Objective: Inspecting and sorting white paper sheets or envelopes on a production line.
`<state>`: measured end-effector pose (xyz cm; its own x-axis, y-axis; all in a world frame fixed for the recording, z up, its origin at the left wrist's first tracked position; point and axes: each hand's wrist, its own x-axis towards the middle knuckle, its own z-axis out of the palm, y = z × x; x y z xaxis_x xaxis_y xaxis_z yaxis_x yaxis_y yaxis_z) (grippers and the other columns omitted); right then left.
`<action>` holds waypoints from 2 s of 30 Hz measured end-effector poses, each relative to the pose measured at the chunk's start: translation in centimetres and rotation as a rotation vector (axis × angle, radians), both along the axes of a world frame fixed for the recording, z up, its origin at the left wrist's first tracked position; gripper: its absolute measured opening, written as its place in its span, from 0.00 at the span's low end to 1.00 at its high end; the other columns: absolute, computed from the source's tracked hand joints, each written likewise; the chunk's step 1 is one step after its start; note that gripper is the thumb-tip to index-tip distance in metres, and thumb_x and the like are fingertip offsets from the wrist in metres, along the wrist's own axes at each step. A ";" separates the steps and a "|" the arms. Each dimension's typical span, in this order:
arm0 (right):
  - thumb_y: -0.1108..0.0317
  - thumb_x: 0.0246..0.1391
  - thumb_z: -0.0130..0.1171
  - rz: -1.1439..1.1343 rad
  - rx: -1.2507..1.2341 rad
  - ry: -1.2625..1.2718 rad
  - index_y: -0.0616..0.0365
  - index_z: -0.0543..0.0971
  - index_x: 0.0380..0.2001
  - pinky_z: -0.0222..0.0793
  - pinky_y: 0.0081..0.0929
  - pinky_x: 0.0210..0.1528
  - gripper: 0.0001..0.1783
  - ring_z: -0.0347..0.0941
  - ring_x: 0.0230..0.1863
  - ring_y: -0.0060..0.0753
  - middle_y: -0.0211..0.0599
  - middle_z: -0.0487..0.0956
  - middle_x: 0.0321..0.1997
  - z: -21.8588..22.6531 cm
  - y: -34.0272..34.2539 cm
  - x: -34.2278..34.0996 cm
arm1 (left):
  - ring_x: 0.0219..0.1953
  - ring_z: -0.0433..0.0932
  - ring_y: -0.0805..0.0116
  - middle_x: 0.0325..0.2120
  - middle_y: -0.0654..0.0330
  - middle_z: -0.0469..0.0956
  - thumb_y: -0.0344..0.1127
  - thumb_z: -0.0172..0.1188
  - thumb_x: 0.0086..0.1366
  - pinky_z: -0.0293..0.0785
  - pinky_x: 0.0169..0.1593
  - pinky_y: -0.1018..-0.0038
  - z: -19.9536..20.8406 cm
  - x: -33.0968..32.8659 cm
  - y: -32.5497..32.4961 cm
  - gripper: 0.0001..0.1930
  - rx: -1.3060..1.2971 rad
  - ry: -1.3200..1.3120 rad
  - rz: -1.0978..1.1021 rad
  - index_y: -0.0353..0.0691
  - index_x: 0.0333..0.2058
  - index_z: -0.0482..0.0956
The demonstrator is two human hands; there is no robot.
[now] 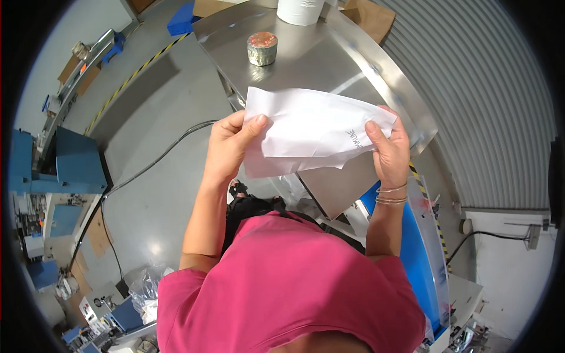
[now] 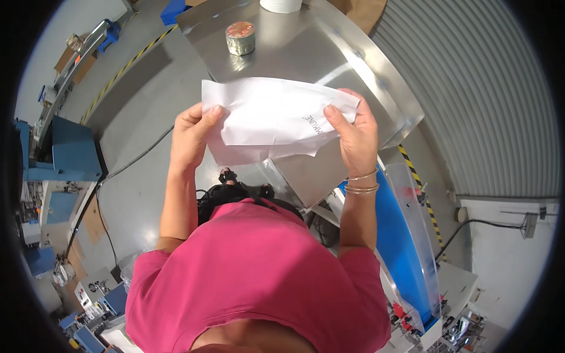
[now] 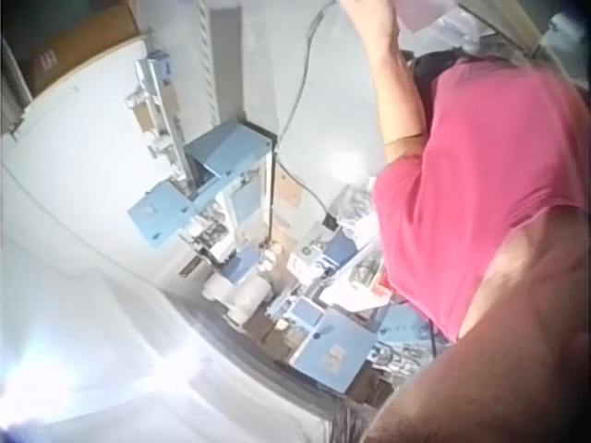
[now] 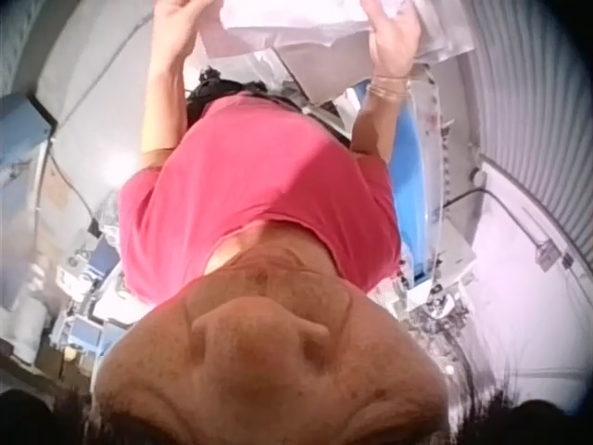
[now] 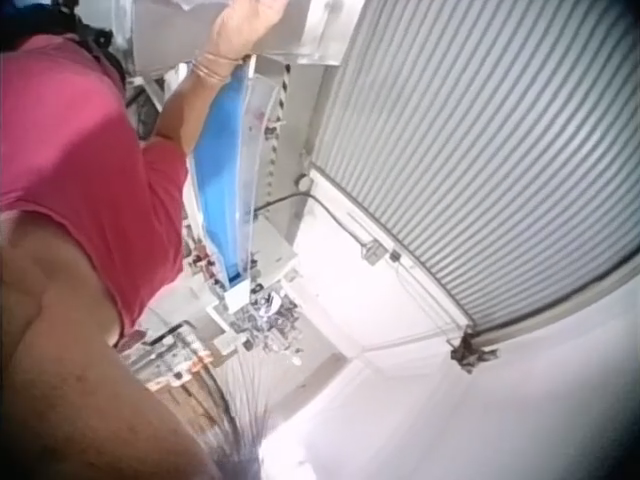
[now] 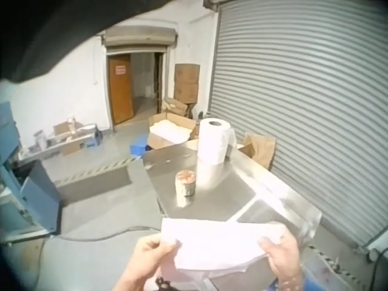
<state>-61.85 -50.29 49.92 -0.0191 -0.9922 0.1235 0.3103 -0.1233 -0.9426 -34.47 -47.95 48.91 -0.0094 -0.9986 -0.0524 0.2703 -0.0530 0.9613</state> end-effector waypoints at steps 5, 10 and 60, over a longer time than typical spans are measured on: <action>0.77 0.50 0.63 0.005 -0.007 -0.003 0.64 0.69 0.49 0.68 0.23 0.50 0.22 0.72 0.46 0.25 0.35 0.76 0.44 0.7 0.5 0.1 | 0.30 0.75 0.79 0.28 0.64 0.80 0.36 0.64 0.59 0.70 0.37 0.81 -0.7 0.4 -0.3 0.10 -0.046 0.052 0.024 0.34 0.35 0.81; 0.77 0.49 0.63 0.078 -0.026 0.045 0.64 0.68 0.50 0.69 0.23 0.50 0.25 0.72 0.46 0.26 0.36 0.76 0.45 0.4 0.4 -0.1 | 0.32 0.75 0.78 0.30 0.63 0.80 0.34 0.64 0.59 0.70 0.39 0.80 -0.7 0.4 -0.3 0.11 -0.033 0.134 0.056 0.34 0.37 0.80; 0.68 0.60 0.53 0.057 0.189 0.107 0.63 0.72 0.46 0.68 0.18 0.47 0.14 0.72 0.43 0.18 0.32 0.78 0.42 -5.8 0.1 -1.5 | 0.30 0.78 0.77 0.28 0.66 0.79 0.32 0.63 0.58 0.75 0.34 0.77 -5.3 0.9 -1.5 0.08 0.301 0.120 -0.122 0.38 0.36 0.78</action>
